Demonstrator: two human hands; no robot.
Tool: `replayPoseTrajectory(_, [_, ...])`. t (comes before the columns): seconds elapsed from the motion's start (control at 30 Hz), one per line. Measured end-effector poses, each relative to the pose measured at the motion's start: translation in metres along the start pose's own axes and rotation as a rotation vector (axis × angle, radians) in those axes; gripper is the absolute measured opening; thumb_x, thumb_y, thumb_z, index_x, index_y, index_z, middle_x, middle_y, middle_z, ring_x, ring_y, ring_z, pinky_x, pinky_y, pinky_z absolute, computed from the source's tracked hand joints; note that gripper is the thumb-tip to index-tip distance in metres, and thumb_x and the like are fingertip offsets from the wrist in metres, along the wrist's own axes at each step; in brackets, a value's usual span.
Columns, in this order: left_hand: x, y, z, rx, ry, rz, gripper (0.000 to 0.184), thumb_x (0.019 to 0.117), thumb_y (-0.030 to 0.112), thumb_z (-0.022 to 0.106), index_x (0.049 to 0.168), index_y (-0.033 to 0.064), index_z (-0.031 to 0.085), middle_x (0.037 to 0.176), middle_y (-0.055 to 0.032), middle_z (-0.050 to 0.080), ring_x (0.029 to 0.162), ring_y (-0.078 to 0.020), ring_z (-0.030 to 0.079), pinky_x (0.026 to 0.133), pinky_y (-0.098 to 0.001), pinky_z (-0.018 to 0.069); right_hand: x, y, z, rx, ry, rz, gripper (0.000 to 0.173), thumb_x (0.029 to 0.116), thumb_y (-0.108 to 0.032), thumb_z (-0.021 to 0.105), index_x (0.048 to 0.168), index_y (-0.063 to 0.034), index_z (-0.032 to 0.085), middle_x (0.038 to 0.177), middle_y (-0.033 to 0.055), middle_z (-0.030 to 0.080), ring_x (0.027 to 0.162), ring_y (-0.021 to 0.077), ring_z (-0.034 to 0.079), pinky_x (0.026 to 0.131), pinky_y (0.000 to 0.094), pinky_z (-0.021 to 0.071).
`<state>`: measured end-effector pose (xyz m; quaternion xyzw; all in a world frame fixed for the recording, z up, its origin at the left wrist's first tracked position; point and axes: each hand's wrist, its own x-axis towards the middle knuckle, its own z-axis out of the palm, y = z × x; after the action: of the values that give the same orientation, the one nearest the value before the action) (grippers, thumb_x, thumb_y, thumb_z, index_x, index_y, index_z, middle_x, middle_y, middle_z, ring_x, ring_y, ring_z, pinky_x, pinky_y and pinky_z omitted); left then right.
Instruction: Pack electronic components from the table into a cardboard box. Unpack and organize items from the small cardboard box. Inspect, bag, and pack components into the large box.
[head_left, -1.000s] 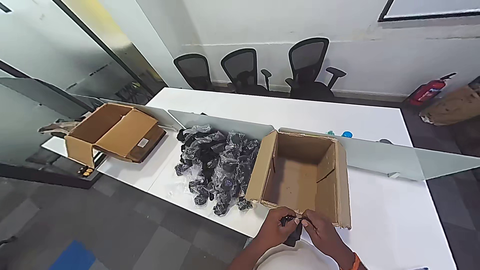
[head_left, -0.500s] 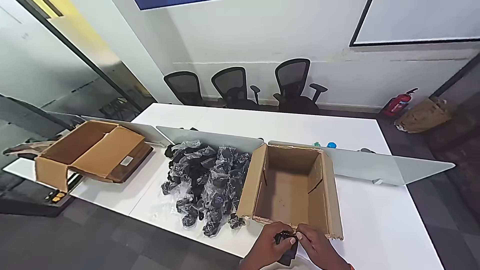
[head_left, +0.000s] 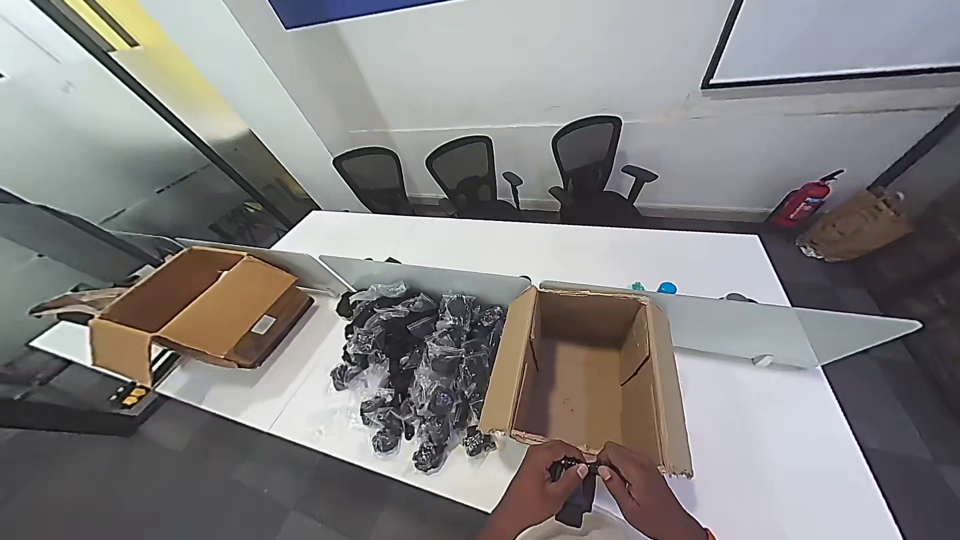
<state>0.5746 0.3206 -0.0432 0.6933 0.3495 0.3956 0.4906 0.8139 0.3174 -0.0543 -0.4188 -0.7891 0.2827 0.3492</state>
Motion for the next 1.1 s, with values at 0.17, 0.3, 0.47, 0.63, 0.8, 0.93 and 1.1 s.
replayPoseTrajectory(0.17, [0.0, 0.002, 0.001, -0.069, 0.031, -0.059, 0.017, 0.1012, 0.016, 0.065, 0.108, 0.0028, 0.072, 0.099, -0.0063, 0.074, 0.086, -0.0108, 0.071, 0.08, -0.0313, 0.061, -0.001, -0.001, -0.002, 0.036, 0.017, -0.042, 0.033, 0.0975, -0.04, 0.064, 0.116, -0.012, 0.064, 0.077, -0.0011, 0.058, 0.063, 0.0068, 0.054, 0.056, 0.024, 0.0496])
replayPoseTrajectory(0.3, [0.0, 0.005, 0.002, -0.081, -0.014, -0.073, 0.017, 0.1008, 0.016, 0.066, 0.109, 0.0022, 0.072, 0.101, -0.0067, 0.074, 0.088, -0.0114, 0.071, 0.082, -0.0316, 0.0608, 0.0, 0.001, -0.001, 0.001, 0.005, -0.051, 0.031, 0.1019, -0.042, 0.056, 0.099, -0.0122, 0.067, 0.063, -0.0023, 0.051, 0.054, 0.0081, 0.05, 0.05, 0.0276, 0.046])
replayPoseTrajectory(0.47, [-0.001, 0.002, 0.002, -0.009, -0.025, -0.049, 0.02, 0.0989, 0.019, 0.069, 0.111, 0.004, 0.072, 0.107, -0.0071, 0.073, 0.098, -0.0131, 0.07, 0.091, -0.0341, 0.0593, 0.005, -0.009, 0.0, 0.286, -0.161, 0.256, 0.048, 0.1087, -0.042, 0.038, 0.072, -0.0156, 0.054, 0.057, -0.0037, 0.041, 0.052, 0.0096, 0.044, 0.05, 0.0316, 0.038])
replayPoseTrajectory(0.63, [-0.003, 0.001, 0.001, 0.03, 0.016, -0.081, 0.017, 0.0999, 0.018, 0.067, 0.11, 0.0048, 0.072, 0.104, -0.0061, 0.073, 0.094, -0.0114, 0.07, 0.087, -0.0322, 0.06, 0.002, -0.008, -0.003, 0.261, -0.086, 0.292, 0.035, 0.0993, -0.048, 0.058, 0.113, -0.0164, 0.064, 0.069, -0.006, 0.053, 0.055, 0.0068, 0.049, 0.05, 0.0283, 0.0454])
replayPoseTrajectory(0.8, [-0.004, 0.002, -0.001, 0.007, -0.004, -0.102, 0.019, 0.1028, 0.019, 0.062, 0.106, 0.003, 0.072, 0.093, -0.006, 0.073, 0.082, -0.0097, 0.07, 0.078, -0.0304, 0.0604, -0.004, -0.002, -0.001, 0.124, 0.016, 0.049, 0.027, 0.0977, -0.036, 0.065, 0.113, -0.0142, 0.069, 0.07, -0.0055, 0.055, 0.057, 0.0018, 0.048, 0.053, 0.0196, 0.0438])
replayPoseTrajectory(0.93, [-0.002, 0.003, -0.003, -0.025, -0.053, -0.087, 0.023, 0.0973, 0.018, 0.071, 0.114, 0.0029, 0.069, 0.1, -0.0069, 0.074, 0.088, -0.0117, 0.071, 0.082, -0.0324, 0.0615, -0.003, -0.003, 0.002, 0.131, -0.023, 0.119, 0.03, 0.1038, -0.037, 0.054, 0.094, -0.0138, 0.068, 0.063, -0.0042, 0.052, 0.053, 0.005, 0.049, 0.051, 0.0252, 0.0444])
replayPoseTrajectory(1.1, [-0.001, 0.002, -0.002, 0.016, -0.059, -0.035, 0.017, 0.0998, 0.017, 0.067, 0.111, 0.0037, 0.071, 0.099, -0.0068, 0.073, 0.089, -0.0117, 0.071, 0.084, -0.0331, 0.0608, 0.002, -0.008, 0.004, 0.268, -0.056, 0.304, 0.03, 0.1061, -0.034, 0.045, 0.093, -0.0157, 0.065, 0.063, -0.0059, 0.049, 0.053, 0.0059, 0.047, 0.051, 0.0271, 0.0418])
